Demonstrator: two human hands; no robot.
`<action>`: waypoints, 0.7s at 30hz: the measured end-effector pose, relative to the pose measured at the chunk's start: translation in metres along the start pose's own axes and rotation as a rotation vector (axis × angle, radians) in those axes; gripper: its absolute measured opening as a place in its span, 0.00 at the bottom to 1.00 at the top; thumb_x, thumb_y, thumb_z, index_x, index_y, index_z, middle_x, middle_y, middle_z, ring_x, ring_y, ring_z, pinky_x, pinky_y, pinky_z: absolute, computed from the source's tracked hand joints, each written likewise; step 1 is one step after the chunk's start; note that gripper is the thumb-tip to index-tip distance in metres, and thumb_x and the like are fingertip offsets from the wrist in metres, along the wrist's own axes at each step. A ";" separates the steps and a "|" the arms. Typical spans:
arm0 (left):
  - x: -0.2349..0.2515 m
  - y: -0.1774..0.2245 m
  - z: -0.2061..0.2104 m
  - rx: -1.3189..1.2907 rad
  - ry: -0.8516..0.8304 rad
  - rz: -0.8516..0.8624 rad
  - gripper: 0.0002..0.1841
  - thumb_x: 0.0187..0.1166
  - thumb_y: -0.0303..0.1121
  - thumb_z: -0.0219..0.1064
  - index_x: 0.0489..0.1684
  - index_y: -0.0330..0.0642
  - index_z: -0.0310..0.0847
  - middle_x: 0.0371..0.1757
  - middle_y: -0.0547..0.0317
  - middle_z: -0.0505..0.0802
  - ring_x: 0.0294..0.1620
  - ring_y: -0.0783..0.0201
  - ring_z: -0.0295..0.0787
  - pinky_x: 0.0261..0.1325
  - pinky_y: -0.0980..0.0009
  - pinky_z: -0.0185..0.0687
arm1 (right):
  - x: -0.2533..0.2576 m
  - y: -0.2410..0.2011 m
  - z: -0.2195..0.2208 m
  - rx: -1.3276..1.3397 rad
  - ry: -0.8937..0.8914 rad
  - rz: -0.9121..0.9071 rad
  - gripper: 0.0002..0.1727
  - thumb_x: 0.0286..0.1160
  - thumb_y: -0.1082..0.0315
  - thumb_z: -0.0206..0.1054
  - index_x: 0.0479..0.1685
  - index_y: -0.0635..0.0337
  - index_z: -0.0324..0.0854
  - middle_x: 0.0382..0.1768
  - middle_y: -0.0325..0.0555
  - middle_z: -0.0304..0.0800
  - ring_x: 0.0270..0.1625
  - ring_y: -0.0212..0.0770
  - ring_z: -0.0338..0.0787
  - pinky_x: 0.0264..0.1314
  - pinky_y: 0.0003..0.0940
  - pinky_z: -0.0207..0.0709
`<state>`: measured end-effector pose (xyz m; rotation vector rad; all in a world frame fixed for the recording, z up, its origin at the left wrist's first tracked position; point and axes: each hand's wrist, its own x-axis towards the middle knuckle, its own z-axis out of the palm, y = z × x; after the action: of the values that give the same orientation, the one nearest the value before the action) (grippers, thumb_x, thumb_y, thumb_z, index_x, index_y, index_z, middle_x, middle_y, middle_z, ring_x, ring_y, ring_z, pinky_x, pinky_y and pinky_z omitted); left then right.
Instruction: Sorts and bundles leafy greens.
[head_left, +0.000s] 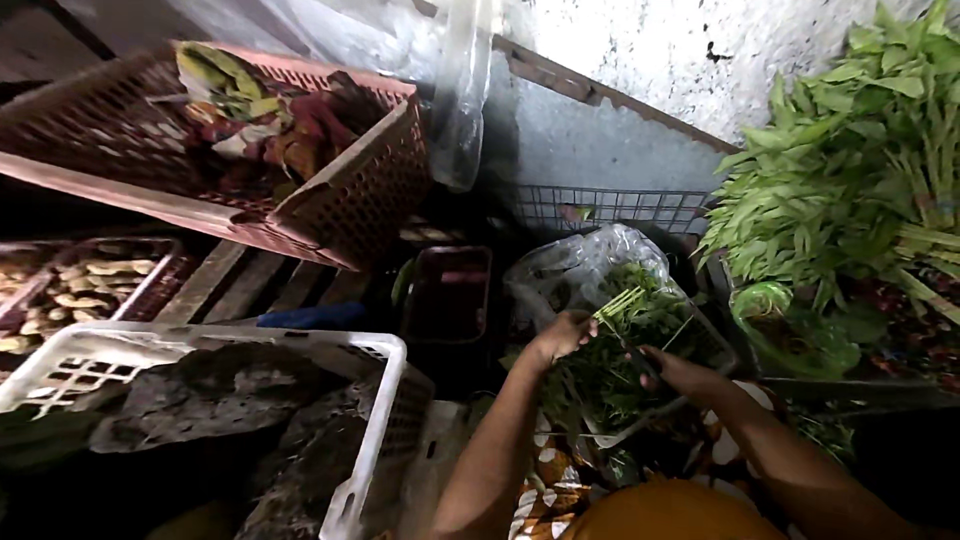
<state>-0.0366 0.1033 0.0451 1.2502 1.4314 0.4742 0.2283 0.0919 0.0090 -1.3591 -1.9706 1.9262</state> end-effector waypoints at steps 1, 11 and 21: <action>0.001 0.000 0.003 -0.002 -0.018 0.000 0.12 0.93 0.36 0.54 0.52 0.40 0.81 0.28 0.68 0.79 0.19 0.78 0.66 0.22 0.81 0.61 | 0.000 0.001 0.000 0.025 0.012 -0.023 0.37 0.77 0.57 0.70 0.86 0.56 0.62 0.66 0.54 0.82 0.58 0.42 0.85 0.63 0.44 0.80; 0.008 -0.006 0.010 -0.040 -0.105 -0.061 0.11 0.94 0.37 0.52 0.52 0.41 0.78 0.26 0.70 0.77 0.16 0.77 0.65 0.19 0.82 0.61 | -0.006 0.018 0.010 0.185 0.074 -0.044 0.22 0.81 0.55 0.70 0.63 0.62 0.80 0.33 0.39 0.83 0.27 0.30 0.81 0.34 0.28 0.81; -0.031 0.060 -0.024 0.301 0.450 0.316 0.17 0.93 0.39 0.57 0.67 0.37 0.80 0.52 0.38 0.91 0.46 0.44 0.90 0.53 0.41 0.85 | 0.002 0.019 0.005 -0.507 0.436 0.101 0.29 0.85 0.61 0.62 0.85 0.56 0.68 0.80 0.63 0.73 0.76 0.62 0.81 0.77 0.60 0.76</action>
<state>-0.0381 0.1064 0.1168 1.7006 1.7315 0.8167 0.2342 0.0864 -0.0094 -1.8254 -2.2559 1.0448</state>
